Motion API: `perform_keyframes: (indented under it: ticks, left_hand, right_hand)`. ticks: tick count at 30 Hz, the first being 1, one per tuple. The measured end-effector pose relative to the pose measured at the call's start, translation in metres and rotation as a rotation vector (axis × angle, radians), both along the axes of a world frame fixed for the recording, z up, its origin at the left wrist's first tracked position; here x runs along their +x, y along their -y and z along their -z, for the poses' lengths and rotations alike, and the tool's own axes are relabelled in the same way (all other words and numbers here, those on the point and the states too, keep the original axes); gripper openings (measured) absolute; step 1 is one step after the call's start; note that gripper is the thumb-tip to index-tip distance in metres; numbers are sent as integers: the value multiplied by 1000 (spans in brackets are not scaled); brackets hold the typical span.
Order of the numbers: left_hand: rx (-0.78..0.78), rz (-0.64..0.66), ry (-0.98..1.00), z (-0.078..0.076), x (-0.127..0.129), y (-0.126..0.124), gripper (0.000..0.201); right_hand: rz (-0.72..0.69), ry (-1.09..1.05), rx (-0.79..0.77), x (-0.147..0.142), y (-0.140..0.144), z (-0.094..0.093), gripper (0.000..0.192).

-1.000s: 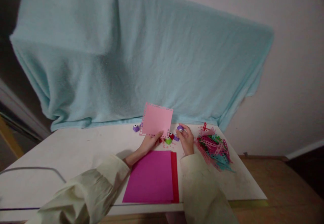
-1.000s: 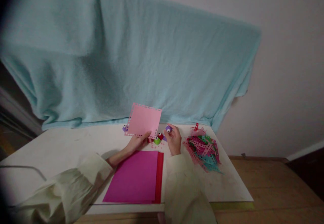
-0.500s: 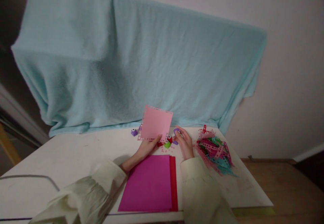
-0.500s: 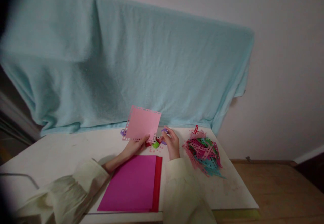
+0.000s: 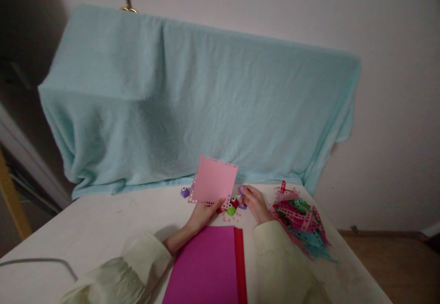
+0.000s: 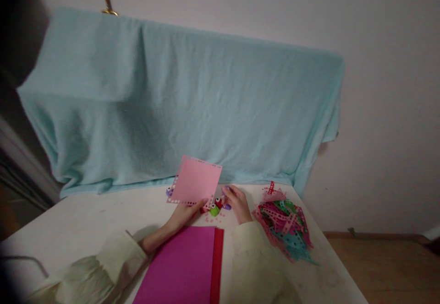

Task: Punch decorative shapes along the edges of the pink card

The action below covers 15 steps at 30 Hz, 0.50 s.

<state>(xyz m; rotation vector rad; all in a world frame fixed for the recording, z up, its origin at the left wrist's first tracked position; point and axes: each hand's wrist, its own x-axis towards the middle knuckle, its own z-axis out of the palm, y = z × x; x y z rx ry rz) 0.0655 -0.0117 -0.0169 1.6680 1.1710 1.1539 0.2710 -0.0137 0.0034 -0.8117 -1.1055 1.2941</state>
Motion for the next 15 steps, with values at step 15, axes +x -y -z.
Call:
perform_keyframes:
  ticks: [15]
  left_hand:
    - [-100, 124, 149, 2, 0, 7, 41]
  right_hand:
    - [-128, 169, -78, -6, 17, 8, 32]
